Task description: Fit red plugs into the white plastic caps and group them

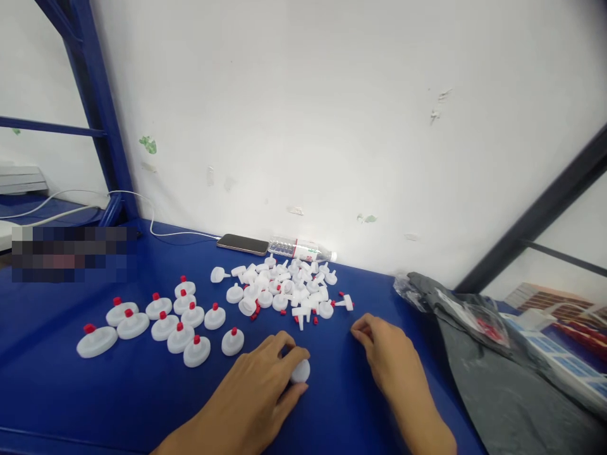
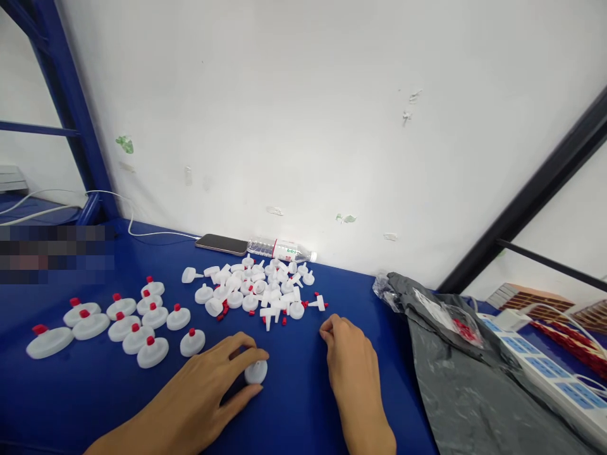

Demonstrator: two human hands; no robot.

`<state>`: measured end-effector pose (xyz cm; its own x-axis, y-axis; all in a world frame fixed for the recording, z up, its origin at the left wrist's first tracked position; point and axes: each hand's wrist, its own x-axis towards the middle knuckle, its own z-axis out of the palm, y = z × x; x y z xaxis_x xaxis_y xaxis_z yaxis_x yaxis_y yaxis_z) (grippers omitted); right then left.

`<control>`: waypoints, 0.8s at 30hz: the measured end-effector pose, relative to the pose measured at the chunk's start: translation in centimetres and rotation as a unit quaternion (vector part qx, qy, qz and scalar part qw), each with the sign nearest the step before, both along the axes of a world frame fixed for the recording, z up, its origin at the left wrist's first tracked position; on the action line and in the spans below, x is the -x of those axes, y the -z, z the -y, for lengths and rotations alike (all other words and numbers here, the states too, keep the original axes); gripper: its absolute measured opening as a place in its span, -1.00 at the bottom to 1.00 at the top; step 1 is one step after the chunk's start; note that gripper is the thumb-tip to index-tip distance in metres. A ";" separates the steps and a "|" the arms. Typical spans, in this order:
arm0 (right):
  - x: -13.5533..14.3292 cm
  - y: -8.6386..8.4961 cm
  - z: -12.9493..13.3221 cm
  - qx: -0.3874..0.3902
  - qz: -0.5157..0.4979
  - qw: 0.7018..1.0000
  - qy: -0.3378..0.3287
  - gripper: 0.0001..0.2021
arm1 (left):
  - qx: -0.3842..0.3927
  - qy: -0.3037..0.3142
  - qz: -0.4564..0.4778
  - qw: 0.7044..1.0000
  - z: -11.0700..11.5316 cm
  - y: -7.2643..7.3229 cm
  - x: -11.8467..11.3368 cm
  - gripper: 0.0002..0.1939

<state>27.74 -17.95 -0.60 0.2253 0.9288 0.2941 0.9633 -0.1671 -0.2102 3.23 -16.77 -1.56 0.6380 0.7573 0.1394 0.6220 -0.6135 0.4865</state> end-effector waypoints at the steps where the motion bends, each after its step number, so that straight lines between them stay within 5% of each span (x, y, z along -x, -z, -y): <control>1: 0.1 0.0 0.0 -0.003 -0.008 1.000 -0.008 -0.77 | 0.002 -0.005 0.003 1.000 -0.1 0.0 0.0 -0.70; 4: 0.6 -0.3 0.0 -0.028 -0.109 0.992 -0.054 -0.80 | 0.009 -0.008 0.010 1.000 -0.1 -0.1 -0.1 -0.66; 10: 2.8 -2.7 0.7 -0.036 -0.382 0.908 -0.170 -0.67 | 0.017 -0.051 0.012 0.998 0.1 -0.3 0.1 -0.60; 16: 5.7 -3.8 1.3 0.055 -0.399 0.883 -0.240 -0.92 | 0.055 -0.063 0.031 0.996 0.0 -0.5 0.1 -0.78; 24: 6.8 -2.3 0.9 0.109 -0.366 0.893 -0.237 -0.83 | 0.085 -0.069 0.020 0.994 0.0 -0.7 0.0 -0.80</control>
<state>20.99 -18.87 1.65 -0.1501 0.9883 0.0284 0.5548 0.1080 -0.8250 3.24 -16.80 -0.89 0.5233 0.8518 0.0242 0.6730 -0.4305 0.6014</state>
